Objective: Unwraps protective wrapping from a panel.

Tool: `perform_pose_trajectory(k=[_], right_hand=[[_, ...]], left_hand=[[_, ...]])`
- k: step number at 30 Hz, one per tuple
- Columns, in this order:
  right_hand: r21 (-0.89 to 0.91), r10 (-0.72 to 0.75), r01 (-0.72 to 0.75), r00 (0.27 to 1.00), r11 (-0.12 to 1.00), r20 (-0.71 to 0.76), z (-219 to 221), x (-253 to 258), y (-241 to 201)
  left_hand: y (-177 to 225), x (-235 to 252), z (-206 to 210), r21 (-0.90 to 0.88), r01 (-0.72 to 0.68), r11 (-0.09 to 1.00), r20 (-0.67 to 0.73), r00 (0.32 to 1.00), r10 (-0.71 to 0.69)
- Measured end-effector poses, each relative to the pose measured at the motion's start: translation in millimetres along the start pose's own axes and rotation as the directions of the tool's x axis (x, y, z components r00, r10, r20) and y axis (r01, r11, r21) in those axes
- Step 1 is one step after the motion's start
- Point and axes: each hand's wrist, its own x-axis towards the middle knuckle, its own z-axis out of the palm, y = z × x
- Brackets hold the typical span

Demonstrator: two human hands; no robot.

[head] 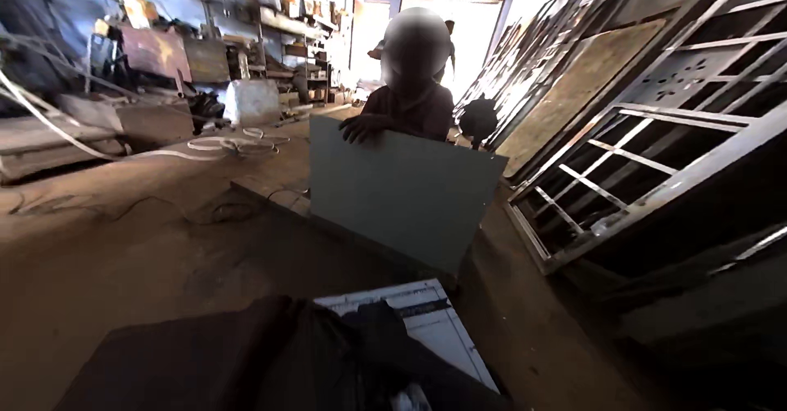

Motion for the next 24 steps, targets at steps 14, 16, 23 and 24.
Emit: perform_pose_trajectory(k=[14, 16, 23, 24], right_hand=[[0.03, -0.006, 0.004, 0.998, 1.0, 0.066, 6, -15, 30], [0.037, -0.011, 0.009, 0.998, 0.999, 0.062, 4, -24, 34], [0.117, 0.046, -0.053, 0.997, 0.992, 0.062, 3, -75, 67], [0.123, 0.042, -0.046, 0.999, 0.991, 0.03, 4, -85, 74]], left_hand=[[1, 8, -23, 0.087, 0.056, 0.995, 0.222, 0.972, -0.075], [3, 8, -25, 0.088, 0.06, 0.994, 0.232, 0.97, -0.079], [7, 11, -27, 0.115, 0.023, 0.993, 0.244, 0.968, -0.051], [9, 12, -28, 0.119, 0.02, 0.993, 0.252, 0.967, -0.05]])
